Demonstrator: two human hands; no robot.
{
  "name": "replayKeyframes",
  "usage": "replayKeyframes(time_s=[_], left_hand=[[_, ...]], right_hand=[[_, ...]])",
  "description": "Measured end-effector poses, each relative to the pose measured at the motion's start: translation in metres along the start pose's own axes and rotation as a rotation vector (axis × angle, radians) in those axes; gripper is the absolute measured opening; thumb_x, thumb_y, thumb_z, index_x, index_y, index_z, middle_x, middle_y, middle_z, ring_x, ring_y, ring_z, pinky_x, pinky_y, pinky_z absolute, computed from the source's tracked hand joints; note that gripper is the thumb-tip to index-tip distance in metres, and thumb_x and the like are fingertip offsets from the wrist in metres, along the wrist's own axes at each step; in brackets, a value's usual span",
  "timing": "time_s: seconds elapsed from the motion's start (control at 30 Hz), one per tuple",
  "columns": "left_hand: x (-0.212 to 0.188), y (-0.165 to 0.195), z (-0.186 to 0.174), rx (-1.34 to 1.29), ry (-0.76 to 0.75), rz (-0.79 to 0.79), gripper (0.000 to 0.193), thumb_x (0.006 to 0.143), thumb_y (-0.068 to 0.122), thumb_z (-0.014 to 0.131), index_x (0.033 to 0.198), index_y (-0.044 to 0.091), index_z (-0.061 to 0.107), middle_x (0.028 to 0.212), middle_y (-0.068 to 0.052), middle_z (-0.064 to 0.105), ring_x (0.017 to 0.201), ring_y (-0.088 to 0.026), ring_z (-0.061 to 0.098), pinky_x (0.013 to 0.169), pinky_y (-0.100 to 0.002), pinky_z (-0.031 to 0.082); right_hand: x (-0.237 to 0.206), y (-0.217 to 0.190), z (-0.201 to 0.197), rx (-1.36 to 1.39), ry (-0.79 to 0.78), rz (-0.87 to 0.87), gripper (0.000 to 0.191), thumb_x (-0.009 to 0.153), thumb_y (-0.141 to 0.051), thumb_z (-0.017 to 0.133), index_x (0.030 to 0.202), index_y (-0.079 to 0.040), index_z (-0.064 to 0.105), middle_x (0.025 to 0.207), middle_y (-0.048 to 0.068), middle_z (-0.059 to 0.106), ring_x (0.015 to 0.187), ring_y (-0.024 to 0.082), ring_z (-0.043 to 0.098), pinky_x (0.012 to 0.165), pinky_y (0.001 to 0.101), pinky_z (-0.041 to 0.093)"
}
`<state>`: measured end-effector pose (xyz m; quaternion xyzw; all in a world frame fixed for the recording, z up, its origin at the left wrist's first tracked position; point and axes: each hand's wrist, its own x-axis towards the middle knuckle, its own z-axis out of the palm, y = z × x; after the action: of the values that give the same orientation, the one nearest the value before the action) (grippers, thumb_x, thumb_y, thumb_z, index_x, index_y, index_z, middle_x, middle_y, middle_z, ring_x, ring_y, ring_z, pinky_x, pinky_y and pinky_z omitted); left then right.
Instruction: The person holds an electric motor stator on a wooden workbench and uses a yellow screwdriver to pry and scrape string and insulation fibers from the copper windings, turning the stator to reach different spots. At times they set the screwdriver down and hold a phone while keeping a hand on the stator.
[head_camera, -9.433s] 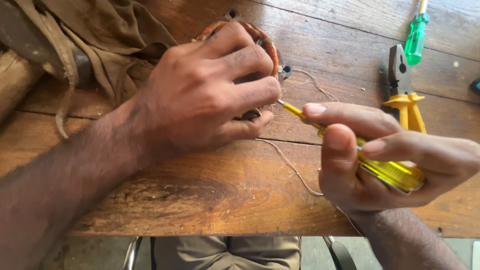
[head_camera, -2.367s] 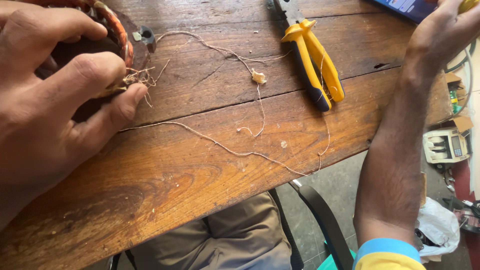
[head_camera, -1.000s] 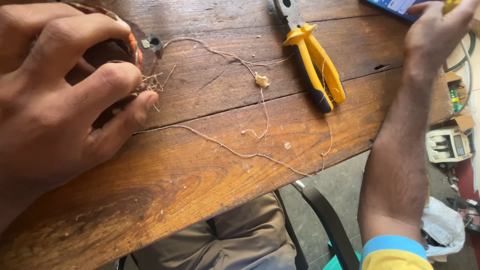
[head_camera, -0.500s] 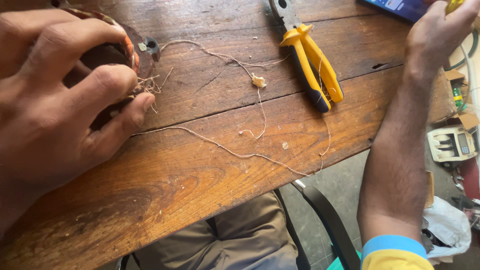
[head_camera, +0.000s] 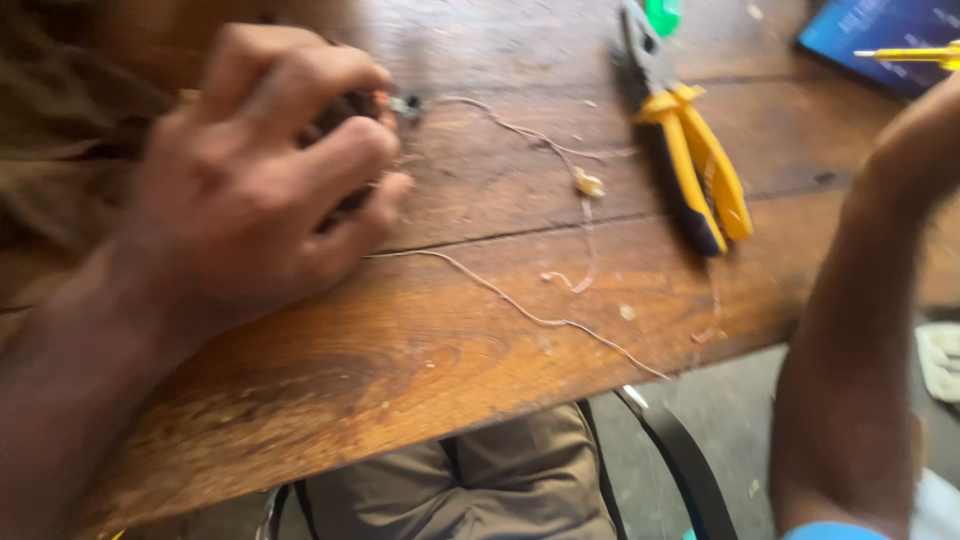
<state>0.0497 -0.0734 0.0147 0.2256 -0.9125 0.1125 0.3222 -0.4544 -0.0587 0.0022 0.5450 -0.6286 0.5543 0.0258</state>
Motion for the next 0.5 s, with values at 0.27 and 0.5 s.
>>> replayKeyframes(time_s=[0.27,0.5], left_hand=[[-0.006,-0.005,-0.007,-0.154,0.095,-0.035,0.025,0.09,0.021,0.079,0.095,0.003,0.063,0.121,-0.015,0.058,0.116,-0.032,0.053,0.103,-0.048,0.051],[-0.007,-0.019,-0.007,-0.249,0.07,-0.118,0.03,0.078,0.022,0.08,0.088,0.001,0.061,0.12,-0.019,0.058,0.116,-0.037,0.052,0.102,-0.053,0.048]], right_hand=[[-0.078,-0.149,0.093,0.39,-0.27,-0.43,0.049,0.111,-0.046,0.043,0.1,-0.001,0.061,0.084,0.012,0.072,0.067,0.018,0.072,0.058,0.0269,0.057],[-0.1,-0.247,0.149,0.534,-0.432,-0.627,0.048,0.114,-0.046,0.045,0.102,-0.003,0.061,0.089,0.015,0.071,0.08,0.022,0.075,0.067,0.0294,0.067]])
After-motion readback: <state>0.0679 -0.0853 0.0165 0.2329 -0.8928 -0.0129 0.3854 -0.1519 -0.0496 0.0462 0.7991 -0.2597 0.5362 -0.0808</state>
